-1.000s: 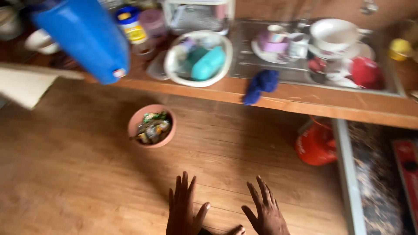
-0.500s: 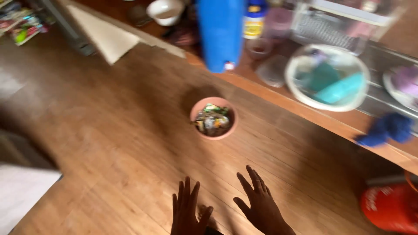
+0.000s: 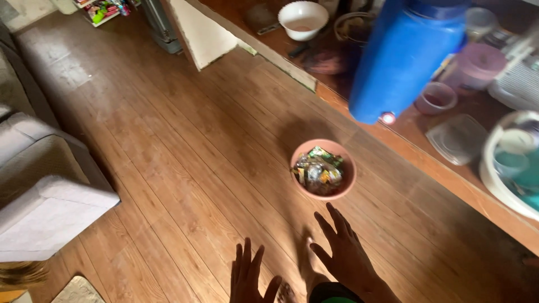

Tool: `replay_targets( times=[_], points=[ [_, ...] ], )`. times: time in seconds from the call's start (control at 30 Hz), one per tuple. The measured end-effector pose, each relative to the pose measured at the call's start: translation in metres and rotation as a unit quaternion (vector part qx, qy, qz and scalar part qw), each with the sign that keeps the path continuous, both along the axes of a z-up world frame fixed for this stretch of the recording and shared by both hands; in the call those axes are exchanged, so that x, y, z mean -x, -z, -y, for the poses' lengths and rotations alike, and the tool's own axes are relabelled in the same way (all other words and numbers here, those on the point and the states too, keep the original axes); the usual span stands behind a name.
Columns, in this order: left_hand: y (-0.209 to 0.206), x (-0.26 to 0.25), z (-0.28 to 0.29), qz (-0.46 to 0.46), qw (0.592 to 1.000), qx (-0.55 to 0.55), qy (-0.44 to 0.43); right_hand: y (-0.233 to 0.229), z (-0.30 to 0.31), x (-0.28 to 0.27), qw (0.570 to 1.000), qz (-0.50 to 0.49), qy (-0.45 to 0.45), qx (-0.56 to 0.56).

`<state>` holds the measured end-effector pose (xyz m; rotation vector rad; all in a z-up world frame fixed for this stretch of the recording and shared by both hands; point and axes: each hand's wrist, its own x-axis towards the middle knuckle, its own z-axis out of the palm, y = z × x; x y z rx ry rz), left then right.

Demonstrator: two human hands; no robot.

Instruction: The person prepares a banana blossom by peeling off the outer purple layers, removing the small flowers, and then slicing the tender inner core into a bowl of water.

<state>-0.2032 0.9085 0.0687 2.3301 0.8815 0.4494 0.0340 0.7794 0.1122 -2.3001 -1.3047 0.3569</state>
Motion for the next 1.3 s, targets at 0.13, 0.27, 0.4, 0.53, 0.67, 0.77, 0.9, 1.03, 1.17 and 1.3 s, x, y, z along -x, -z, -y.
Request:
replay_targets(
  times=[0.13,0.27,0.4,0.53,0.67,0.77,0.9,1.03,1.17,1.3],
  points=[
    [0.019,-0.025,-0.034,0.077,0.994,-0.068,-0.026,0.000,-0.053,-0.034,0.999,-0.039,-0.008,0.005],
    [0.043,-0.056,-0.087,0.098,0.986,-0.115,-0.063,0.016,-0.112,-0.082,0.999,-0.051,-0.009,0.017],
    [0.077,-0.089,-0.140,0.100,0.978,-0.152,-0.097,0.028,-0.169,-0.135,0.996,-0.046,-0.067,-0.029],
    [0.076,-0.110,-0.189,0.063,0.988,-0.120,-0.075,0.011,-0.225,-0.181,0.988,-0.115,-0.072,0.079],
    [0.095,-0.148,-0.229,0.121,0.968,-0.145,-0.163,0.018,-0.283,-0.233,0.996,-0.065,-0.043,-0.050],
    [0.140,-0.147,-0.271,0.127,0.970,-0.150,-0.144,0.047,-0.326,-0.277,1.000,-0.010,-0.020,-0.020],
    [0.256,-0.100,-0.366,-0.003,0.949,0.316,-0.008,0.018,-0.389,-0.325,0.999,-0.009,0.028,-0.045],
    [0.273,-0.115,-0.461,-0.017,0.963,0.267,0.033,0.043,-0.455,-0.368,0.986,0.042,0.133,-0.087],
    [0.259,-0.139,-0.549,-0.026,0.984,0.162,0.069,-0.002,-0.516,-0.387,0.978,0.085,0.190,-0.030],
    [0.235,-0.163,-0.620,-0.034,0.994,0.052,0.091,-0.024,-0.562,-0.429,0.957,-0.075,0.256,0.113]
  ],
)
